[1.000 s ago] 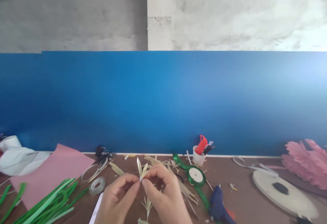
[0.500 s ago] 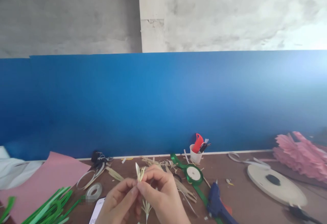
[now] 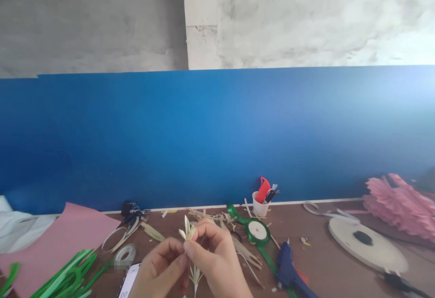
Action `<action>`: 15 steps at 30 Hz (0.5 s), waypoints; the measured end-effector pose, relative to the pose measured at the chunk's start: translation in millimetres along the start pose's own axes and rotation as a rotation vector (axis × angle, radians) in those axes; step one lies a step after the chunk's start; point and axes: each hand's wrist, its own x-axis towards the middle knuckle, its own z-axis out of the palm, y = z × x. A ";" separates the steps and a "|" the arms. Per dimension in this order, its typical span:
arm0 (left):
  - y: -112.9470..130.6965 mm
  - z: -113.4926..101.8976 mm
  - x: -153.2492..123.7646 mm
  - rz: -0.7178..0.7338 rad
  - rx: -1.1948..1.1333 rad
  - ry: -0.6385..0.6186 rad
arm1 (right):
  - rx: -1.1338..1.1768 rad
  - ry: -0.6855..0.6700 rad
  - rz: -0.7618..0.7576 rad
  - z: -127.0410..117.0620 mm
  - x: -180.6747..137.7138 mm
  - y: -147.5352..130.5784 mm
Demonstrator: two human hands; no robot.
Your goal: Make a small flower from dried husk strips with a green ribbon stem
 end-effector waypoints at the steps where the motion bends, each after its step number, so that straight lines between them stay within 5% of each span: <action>1: -0.1 0.1 0.0 0.002 0.008 0.005 | 0.014 0.005 0.011 0.8 -0.3 -1.5; 15: 3.3 -1.6 0.1 -0.032 0.096 -0.016 | -0.068 -0.073 0.141 -1.8 0.1 -9.8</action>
